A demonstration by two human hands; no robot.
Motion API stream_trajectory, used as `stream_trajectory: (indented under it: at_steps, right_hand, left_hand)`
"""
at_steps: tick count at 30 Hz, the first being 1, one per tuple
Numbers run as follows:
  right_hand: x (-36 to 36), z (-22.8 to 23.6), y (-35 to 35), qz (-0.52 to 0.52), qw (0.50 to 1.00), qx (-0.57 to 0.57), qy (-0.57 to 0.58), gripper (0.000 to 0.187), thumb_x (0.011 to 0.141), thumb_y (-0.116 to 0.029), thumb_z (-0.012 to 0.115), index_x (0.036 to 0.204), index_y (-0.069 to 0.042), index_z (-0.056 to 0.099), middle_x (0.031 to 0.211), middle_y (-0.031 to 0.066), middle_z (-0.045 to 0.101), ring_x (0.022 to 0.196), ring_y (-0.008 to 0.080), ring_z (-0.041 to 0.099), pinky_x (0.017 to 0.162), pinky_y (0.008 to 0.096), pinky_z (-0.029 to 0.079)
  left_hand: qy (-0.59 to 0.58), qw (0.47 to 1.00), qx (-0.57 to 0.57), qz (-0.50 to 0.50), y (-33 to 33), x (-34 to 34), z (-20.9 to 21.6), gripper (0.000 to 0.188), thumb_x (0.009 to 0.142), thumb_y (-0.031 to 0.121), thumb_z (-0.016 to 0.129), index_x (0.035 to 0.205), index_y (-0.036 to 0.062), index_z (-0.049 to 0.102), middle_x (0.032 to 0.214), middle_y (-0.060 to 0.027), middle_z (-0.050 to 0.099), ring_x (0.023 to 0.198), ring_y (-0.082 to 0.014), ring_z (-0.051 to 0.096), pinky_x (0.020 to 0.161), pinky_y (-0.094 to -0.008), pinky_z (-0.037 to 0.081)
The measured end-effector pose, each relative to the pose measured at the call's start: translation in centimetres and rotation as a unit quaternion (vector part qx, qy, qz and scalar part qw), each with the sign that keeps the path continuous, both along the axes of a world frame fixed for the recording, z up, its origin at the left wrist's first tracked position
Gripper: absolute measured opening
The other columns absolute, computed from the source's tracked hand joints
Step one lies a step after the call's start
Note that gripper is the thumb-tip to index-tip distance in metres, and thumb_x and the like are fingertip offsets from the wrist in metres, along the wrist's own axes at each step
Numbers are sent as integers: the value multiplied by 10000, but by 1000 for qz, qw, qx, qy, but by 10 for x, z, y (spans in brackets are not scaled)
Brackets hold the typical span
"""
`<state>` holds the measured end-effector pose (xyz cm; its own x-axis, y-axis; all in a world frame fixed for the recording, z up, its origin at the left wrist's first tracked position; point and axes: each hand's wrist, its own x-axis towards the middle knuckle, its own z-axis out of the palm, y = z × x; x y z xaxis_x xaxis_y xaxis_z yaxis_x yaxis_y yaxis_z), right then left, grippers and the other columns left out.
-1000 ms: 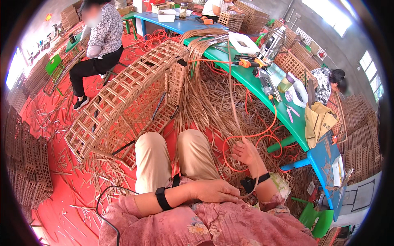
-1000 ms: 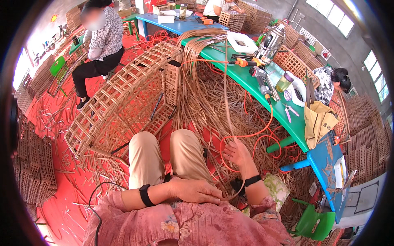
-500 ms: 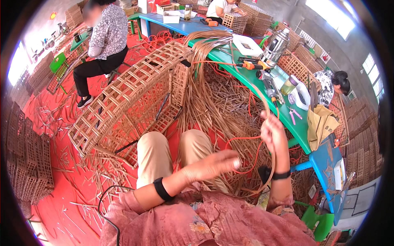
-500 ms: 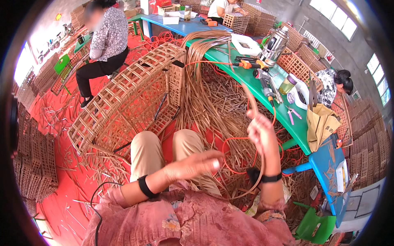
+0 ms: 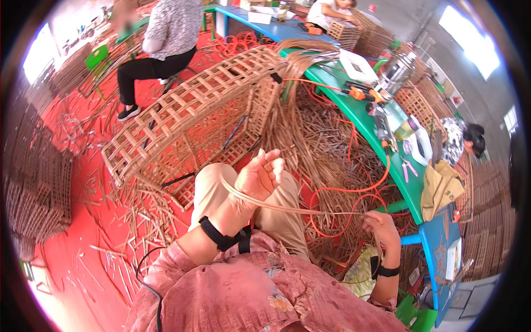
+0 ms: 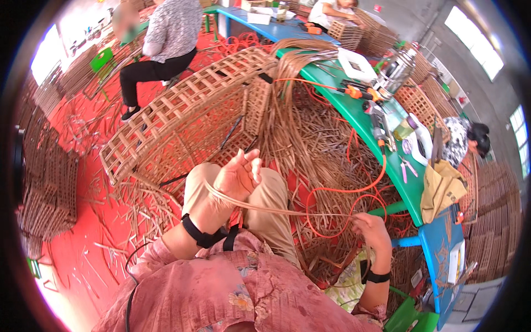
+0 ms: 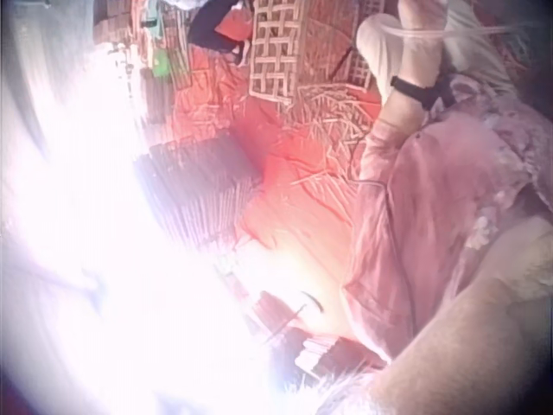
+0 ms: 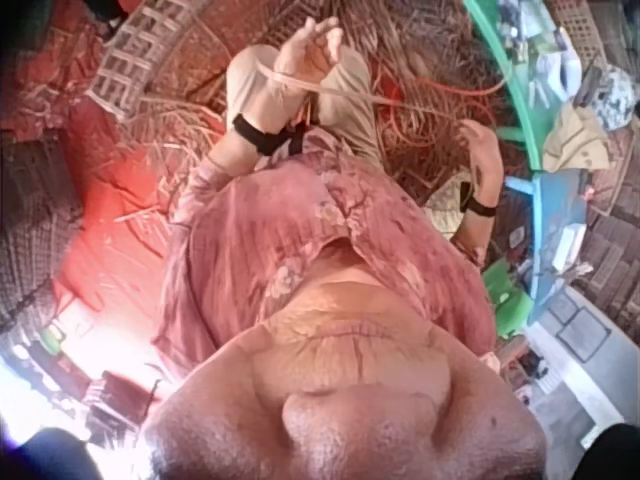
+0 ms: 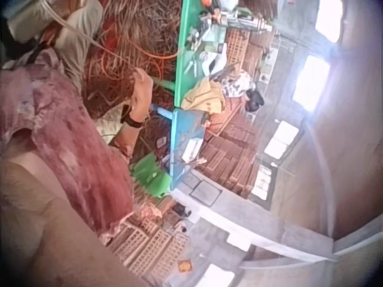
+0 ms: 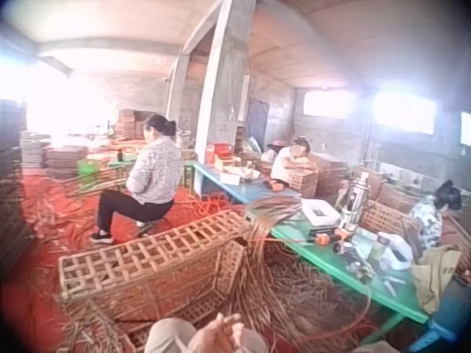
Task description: Weaving and stapling rattan strips onto a furniture frame using a pneumatic stapler and pliers.
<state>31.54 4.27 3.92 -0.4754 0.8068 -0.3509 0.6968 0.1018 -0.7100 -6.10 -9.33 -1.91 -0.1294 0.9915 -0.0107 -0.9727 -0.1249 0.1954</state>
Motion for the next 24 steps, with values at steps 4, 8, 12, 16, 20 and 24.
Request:
stream_trajectory:
  at_steps: [4,8,12,16,20,24]
  right_hand:
    - [39,-25,18,-15,999,31,-11,193,905,-66,527,985,21,680,724,65,648,638,137,615,614,273,494]
    - [72,-62,36,-102,984,144,10,208,911,-78,522,1007,18,678,710,68,639,601,150,599,594,294,481]
    - [106,-90,49,-90,973,125,-173,216,918,-85,513,1009,8,686,657,88,622,570,155,591,565,321,473]
    - [123,-113,52,-125,974,117,-151,212,906,-98,543,1007,24,683,631,104,639,507,148,595,488,292,454]
    - [132,-126,50,-121,973,91,-175,210,901,-107,559,1005,23,685,627,100,646,541,201,619,538,366,491]
    - [108,-115,50,17,933,170,-316,255,907,-140,557,1064,33,659,787,126,697,693,280,661,629,426,507]
  left_hand:
    - [14,999,43,-29,-41,15,-13,548,968,487,459,1263,33,539,1222,-145,611,1123,-260,581,909,-438,483]
    - [75,979,112,-156,-76,25,-10,615,945,550,457,1284,44,541,1366,-122,513,1287,-269,457,1034,-466,365]
    - [-44,979,197,-41,-101,15,-11,566,1005,489,329,1168,35,624,988,-110,685,1004,-303,612,999,-493,394]
    - [-56,977,-54,196,-163,-7,-9,518,984,498,397,1101,58,646,735,-42,628,785,-230,622,796,-445,474]
    - [-88,936,-85,331,-207,-27,0,419,976,449,461,1090,68,591,811,-27,609,667,-162,549,714,-375,440]
    - [-71,930,30,359,-220,-38,14,298,974,359,510,973,74,597,675,21,474,566,-108,456,666,-310,423]
